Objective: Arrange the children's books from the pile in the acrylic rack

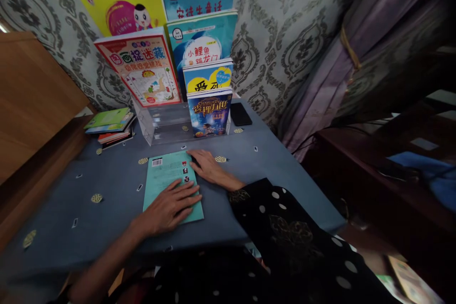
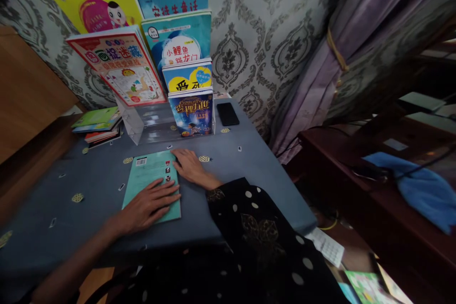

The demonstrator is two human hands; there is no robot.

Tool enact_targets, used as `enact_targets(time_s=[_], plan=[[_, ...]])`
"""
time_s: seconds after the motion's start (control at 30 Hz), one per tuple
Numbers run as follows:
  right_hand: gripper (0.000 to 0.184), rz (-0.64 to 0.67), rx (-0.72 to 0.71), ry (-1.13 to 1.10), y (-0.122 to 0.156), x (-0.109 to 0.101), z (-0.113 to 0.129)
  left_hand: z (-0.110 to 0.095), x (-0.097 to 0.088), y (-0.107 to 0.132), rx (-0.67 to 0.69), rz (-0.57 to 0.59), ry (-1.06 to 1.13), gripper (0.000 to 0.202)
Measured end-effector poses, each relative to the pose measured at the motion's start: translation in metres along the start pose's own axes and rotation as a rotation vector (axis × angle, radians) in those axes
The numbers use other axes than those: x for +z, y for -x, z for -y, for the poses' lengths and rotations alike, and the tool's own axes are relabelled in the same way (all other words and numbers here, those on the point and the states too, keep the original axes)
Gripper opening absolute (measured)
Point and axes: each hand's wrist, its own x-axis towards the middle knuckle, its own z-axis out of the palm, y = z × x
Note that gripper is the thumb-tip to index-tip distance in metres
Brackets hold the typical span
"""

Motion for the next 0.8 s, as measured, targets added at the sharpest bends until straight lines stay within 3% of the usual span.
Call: enact_targets(time_s=[0.27,0.6,0.8], plan=[[0.038,-0.004,-0.017,0.006,-0.001,0.002,-0.001,-0.029,0.000,0.019,0.039,0.021,-0.001,0.050],[0.037,0.008,-0.010,0.017,-0.001,0.000,0.000,-0.067,0.030,0.031,-0.080,-0.073,-0.293,0.063],[0.038,0.006,-0.033,0.009,0.000,0.003,-0.004,-0.072,0.045,0.043,-0.170,-0.142,-0.375,0.055]])
